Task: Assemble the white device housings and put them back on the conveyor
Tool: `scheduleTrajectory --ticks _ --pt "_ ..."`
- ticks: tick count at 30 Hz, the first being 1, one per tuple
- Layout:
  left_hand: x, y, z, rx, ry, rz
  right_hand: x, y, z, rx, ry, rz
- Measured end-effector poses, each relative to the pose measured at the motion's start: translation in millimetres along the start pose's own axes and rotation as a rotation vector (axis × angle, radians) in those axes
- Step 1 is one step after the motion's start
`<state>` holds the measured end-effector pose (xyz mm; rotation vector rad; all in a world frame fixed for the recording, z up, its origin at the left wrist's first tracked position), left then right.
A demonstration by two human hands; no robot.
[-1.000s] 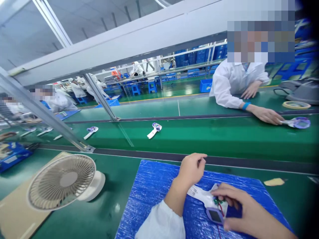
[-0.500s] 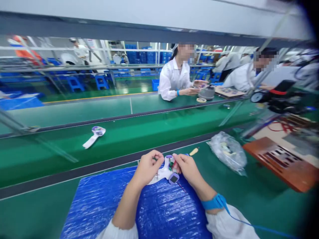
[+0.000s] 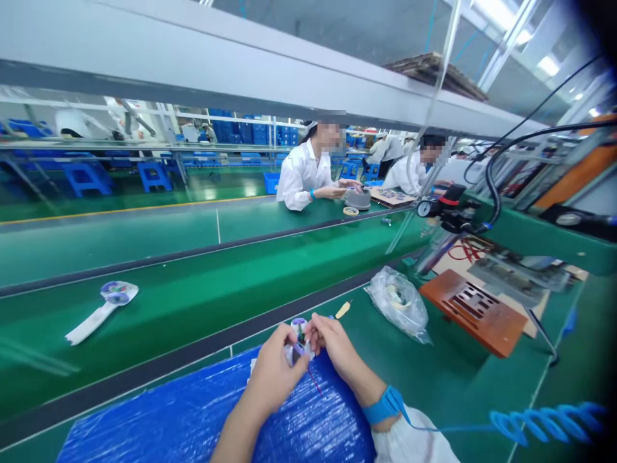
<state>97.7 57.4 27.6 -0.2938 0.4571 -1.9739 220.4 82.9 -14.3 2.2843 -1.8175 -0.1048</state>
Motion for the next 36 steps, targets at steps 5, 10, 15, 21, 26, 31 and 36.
scheduleTrajectory --ticks 5,10,15,21,26,31,36 --pt "-5 -16.2 -32 0.554 -0.083 0.102 4 16 -12 0.177 -0.095 -0.152" --pt "-8 -21.3 -30 0.545 -0.099 0.068 13 30 -29 0.327 -0.23 -0.232" --pt "-5 -26.3 -26 0.526 -0.064 0.027 16 36 -33 0.406 -0.232 -0.263" --pt "-4 -15.2 -28 0.609 0.02 -0.089 10 32 -25 0.284 -0.178 -0.189" --pt "-3 -19.9 -32 0.44 -0.032 0.077 6 26 -18 0.166 -0.146 -0.109" --pt "-4 -21.2 -17 0.072 0.023 0.075 8 21 -13 0.151 -0.142 -0.004" --pt "-5 -22.2 -8 -0.085 0.084 0.081 15 27 -23 0.297 -0.223 0.051"
Point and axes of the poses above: each hand's wrist, its own x-axis away from the middle knuckle, its own y-axis out of the palm, z = x × y, the point moved 9 cm from there along -x, towards the middle knuckle, and after that the axes turned 9 degrees about -z, right-handed, at the moved point
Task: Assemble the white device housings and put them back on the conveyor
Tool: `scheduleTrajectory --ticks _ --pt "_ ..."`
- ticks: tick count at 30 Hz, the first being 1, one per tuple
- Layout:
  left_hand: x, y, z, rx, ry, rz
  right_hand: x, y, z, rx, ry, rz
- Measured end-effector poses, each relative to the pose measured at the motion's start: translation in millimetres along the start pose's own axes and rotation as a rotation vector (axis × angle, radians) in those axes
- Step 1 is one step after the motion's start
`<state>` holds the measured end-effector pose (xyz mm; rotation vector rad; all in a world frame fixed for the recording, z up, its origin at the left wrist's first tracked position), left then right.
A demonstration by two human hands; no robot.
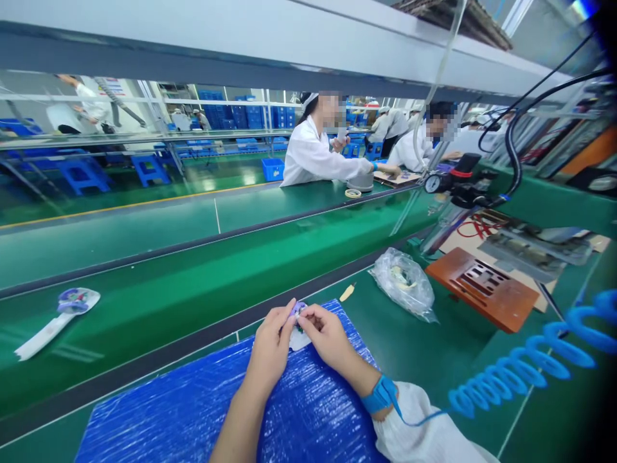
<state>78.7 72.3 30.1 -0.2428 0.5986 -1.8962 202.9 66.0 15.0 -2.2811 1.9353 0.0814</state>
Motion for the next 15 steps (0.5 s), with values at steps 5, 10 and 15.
scheduleTrajectory --ticks 5,10,15 --pt "-0.8 2.3 1.6 -0.015 0.003 -0.025 2.3 -1.2 -6.7 0.14 -0.061 0.023" --pt "-0.6 3.5 2.3 -0.033 0.019 -0.04 2.9 -1.6 -7.0 0.173 -0.082 0.01" --pt "-0.1 4.3 2.1 -0.042 0.013 -0.061 3.3 -1.3 -9.6 0.165 -0.084 0.008"
Point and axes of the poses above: each hand's wrist, its own x-axis away from the middle knuckle, its own y-axis out of the palm, z = x × y, the point moved 9 cm from there along -x, towards the middle knuckle, and after that the axes turned 9 degrees about -z, right-handed, at the moved point
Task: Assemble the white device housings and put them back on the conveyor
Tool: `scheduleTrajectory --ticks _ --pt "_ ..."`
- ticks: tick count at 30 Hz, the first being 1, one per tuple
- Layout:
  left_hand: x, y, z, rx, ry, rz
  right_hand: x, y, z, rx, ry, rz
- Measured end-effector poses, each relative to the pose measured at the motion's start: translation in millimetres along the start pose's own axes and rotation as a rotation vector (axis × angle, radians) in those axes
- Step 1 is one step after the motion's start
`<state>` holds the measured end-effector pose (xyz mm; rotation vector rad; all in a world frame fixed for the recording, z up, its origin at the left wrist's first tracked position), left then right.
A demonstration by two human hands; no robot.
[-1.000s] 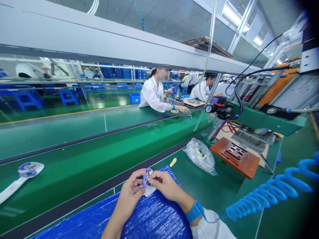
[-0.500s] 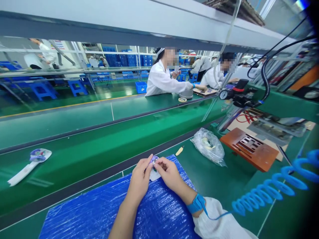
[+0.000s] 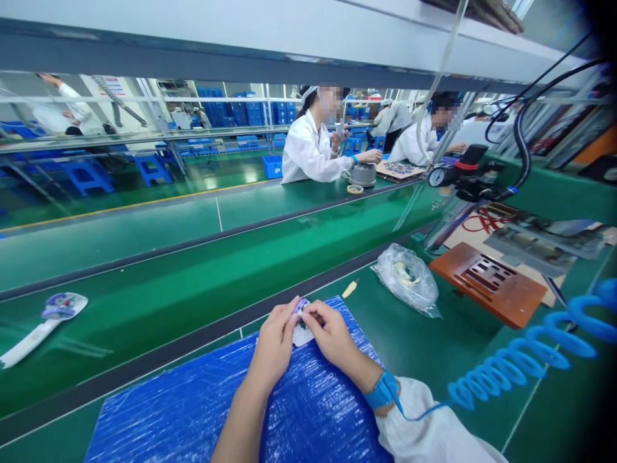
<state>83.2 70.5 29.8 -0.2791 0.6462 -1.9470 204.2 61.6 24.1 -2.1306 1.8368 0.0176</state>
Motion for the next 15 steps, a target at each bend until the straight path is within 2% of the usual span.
scheduleTrajectory --ticks 9,15 --pt "0.8 2.3 1.9 -0.014 0.01 -0.022 -2.2 3.4 7.9 -0.188 0.07 -0.039" --pt "0.2 3.4 -1.4 -0.031 -0.005 -0.016 -1.0 1.1 2.4 -0.064 0.023 0.0"
Point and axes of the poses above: each hand's wrist, its own x-axis away from the middle knuckle, its own y-axis out of the palm, z = x × y, the point moved 9 cm from there along -x, towards the middle knuckle, and after that the axes turned 9 degrees about -z, right-handed, at the moved point
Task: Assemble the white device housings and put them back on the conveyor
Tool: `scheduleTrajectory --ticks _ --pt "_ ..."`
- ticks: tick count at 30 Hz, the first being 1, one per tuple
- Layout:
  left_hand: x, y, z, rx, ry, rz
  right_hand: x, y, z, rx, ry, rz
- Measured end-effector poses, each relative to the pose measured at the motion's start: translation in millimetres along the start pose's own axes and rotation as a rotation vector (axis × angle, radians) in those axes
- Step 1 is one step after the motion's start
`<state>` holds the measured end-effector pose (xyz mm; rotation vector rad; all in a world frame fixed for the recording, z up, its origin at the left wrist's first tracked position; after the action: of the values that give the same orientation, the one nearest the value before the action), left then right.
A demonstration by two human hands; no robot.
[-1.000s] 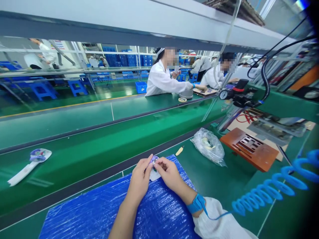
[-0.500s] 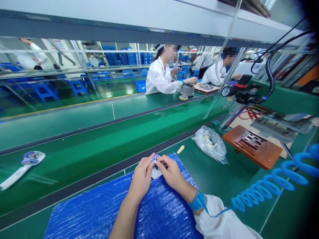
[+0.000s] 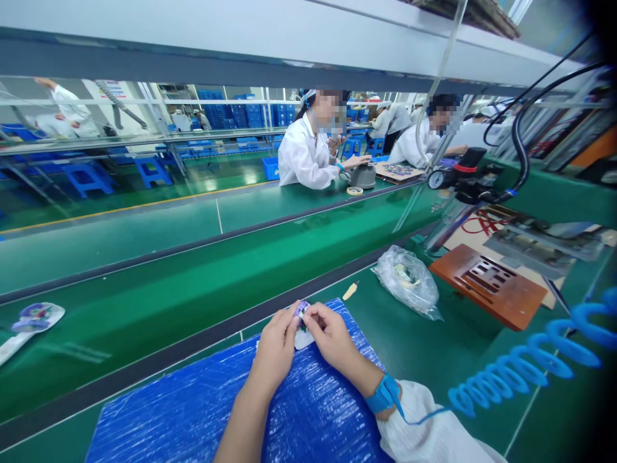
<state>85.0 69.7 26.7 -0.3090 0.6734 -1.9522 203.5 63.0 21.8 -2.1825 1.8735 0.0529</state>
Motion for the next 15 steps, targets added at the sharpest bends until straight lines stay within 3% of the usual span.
scheduleTrajectory --ticks 7,15 --pt "-1 3.1 2 -0.014 0.009 0.009 0 -1 -1 0.018 -0.009 0.014" --pt "-1 12.1 -4 -0.162 -0.104 0.028 -2 -4 18 -0.135 0.061 0.043"
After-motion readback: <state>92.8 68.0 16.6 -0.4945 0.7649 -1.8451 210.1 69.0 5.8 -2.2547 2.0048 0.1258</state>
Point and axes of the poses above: each hand's wrist, its own x-axis away from the middle knuckle, its own y-axis out of the palm, z = x × y, the point moved 9 cm from there along -x, towards the middle knuckle, and after that the axes turned 9 degrees about -z, right-handed, at the moved point
